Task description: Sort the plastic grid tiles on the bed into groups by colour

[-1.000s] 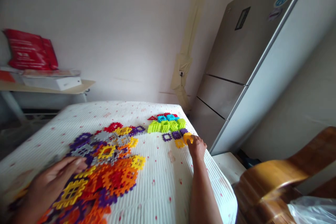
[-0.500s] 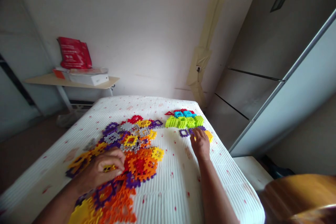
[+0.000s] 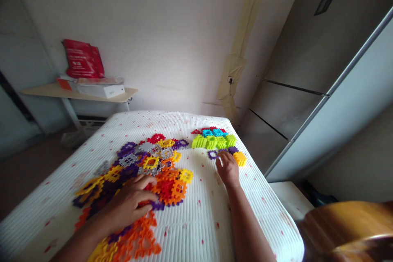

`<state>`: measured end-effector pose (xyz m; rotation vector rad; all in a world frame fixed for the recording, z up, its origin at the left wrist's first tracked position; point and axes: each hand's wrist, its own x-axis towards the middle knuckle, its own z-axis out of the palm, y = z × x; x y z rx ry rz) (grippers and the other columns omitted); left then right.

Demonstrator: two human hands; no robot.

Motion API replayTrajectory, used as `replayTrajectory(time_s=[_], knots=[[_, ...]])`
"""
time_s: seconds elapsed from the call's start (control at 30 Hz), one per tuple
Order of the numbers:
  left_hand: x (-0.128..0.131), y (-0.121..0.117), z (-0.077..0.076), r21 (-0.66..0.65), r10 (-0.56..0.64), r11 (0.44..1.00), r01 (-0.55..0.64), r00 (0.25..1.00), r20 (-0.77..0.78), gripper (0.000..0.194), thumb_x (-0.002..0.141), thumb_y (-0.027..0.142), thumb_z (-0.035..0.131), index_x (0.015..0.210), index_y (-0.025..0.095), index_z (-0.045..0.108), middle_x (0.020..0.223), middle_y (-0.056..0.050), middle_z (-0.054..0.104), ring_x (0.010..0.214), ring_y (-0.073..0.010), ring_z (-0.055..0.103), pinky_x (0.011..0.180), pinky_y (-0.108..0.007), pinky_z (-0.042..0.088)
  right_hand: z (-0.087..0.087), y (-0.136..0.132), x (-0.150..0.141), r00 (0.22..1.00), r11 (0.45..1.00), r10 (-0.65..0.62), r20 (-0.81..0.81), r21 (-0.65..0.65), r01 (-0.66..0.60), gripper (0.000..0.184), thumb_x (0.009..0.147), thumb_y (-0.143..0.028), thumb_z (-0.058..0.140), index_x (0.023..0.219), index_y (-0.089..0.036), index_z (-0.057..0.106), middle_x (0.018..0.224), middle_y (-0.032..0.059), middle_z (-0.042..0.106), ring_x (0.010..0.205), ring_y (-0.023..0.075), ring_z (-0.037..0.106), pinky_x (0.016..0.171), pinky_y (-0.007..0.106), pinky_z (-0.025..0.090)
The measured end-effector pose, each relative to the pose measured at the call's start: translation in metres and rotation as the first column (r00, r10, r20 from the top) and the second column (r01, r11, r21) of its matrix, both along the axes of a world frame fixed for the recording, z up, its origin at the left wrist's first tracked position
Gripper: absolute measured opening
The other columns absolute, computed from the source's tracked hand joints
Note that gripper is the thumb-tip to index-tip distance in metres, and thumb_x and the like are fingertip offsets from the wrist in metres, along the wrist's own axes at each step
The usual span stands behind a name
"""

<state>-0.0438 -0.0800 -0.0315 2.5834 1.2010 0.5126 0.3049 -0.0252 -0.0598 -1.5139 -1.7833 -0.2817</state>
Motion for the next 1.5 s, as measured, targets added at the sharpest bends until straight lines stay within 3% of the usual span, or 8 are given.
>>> replayTrajectory(time_s=[0.13,0.2,0.33,0.43,0.7,1.0,1.13,1.5], knots=[[-0.002,0.011,-0.013,0.109,0.029,0.994,-0.03,0.999,0.016,0.026,0.079,0.012,0.048,0.074,0.025,0.07,0.119,-0.002,0.056,0.109,-0.0195,0.05,0.094,-0.032,0.041,0.011,-0.012,-0.017,0.973,0.924,0.173,-0.15,-0.317,-0.214,0.034,0.084,-0.038,0.044,0.058,-0.019,0.055,0.058,0.0007,0.053,0.055,0.0125,0.047,0.055,0.025,0.039],[-0.004,0.013,-0.016,0.14,0.05,0.989,-0.048,0.999,-0.011,0.025,0.079,0.013,0.049,0.08,0.026,0.071,0.124,-0.002,0.055,0.113,-0.0211,0.049,0.096,-0.035,0.04,0.015,-0.019,-0.03,0.912,0.781,0.265,-0.313,-0.486,-0.393,0.035,0.08,-0.039,0.051,0.052,-0.018,0.051,0.052,-0.0032,0.044,0.05,0.0089,0.039,0.048,0.022,0.032],[-0.005,0.012,-0.014,0.137,0.07,0.989,-0.059,0.995,-0.074,0.025,0.077,0.026,0.057,0.099,0.03,0.069,0.13,-0.004,0.053,0.118,-0.0263,0.046,0.099,-0.043,0.038,0.017,-0.033,-0.057,0.768,0.378,0.338,-0.544,-0.668,-0.641,0.023,0.067,-0.034,0.066,0.057,-0.014,0.059,0.051,-0.0057,0.046,0.049,0.0066,0.039,0.046,0.019,0.029],[-0.004,0.009,-0.013,0.119,0.077,0.991,-0.066,0.993,-0.086,0.036,0.075,0.03,0.059,0.111,0.029,0.065,0.133,-0.006,0.051,0.121,-0.0274,0.044,0.101,-0.044,0.035,0.013,-0.04,-0.073,0.747,0.245,0.323,-0.582,-0.711,-0.659,0.018,0.062,-0.03,0.07,0.072,-0.015,0.07,0.062,-0.0034,0.059,0.055,0.0086,0.049,0.052,0.019,0.038],[-0.004,0.013,-0.022,0.097,0.119,0.989,-0.111,0.99,-0.081,0.058,0.072,0.027,0.057,0.13,0.028,0.049,0.139,-0.007,0.045,0.127,-0.0264,0.039,0.105,-0.043,0.032,0.001,-0.036,-0.08,0.73,0.412,0.415,-0.543,-0.604,-0.683,0.043,0.07,-0.023,0.063,0.114,-0.021,0.065,0.066,-0.0047,0.058,0.052,0.0066,0.042,0.05,0.018,0.034],[-0.005,0.013,-0.025,0.1,0.112,0.99,-0.104,0.99,-0.082,0.054,0.07,0.025,0.058,0.124,0.027,0.055,0.139,-0.006,0.046,0.126,-0.0269,0.04,0.105,-0.044,0.031,0.018,-0.045,-0.102,0.867,0.644,0.496,-0.044,-0.651,-0.401,0.042,0.062,-0.042,0.074,0.097,-0.022,0.064,0.081,-0.0019,0.06,0.065,0.0114,0.049,0.058,0.021,0.033],[-0.004,0.013,-0.024,0.108,0.112,0.989,-0.103,0.991,-0.077,0.051,0.07,0.025,0.059,0.12,0.027,0.058,0.136,-0.007,0.049,0.125,-0.0277,0.042,0.104,-0.044,0.033,0.017,-0.045,-0.103,0.864,0.651,0.503,-0.018,-0.65,-0.392,0.04,0.062,-0.043,0.074,0.095,-0.022,0.061,0.084,-0.0016,0.06,0.067,0.0119,0.05,0.059,0.021,0.033],[-0.004,0.015,-0.028,0.147,0.109,0.984,-0.104,0.994,-0.027,0.045,0.066,0.024,0.062,0.111,0.029,0.062,0.13,-0.004,0.054,0.119,-0.0272,0.047,0.101,-0.043,0.037,0.019,-0.045,-0.09,0.835,0.597,0.421,-0.355,-0.585,-0.549,0.051,0.056,-0.019,0.072,0.103,-0.02,0.052,0.074,-0.0057,0.053,0.061,0.0087,0.049,0.054,0.019,0.036]])
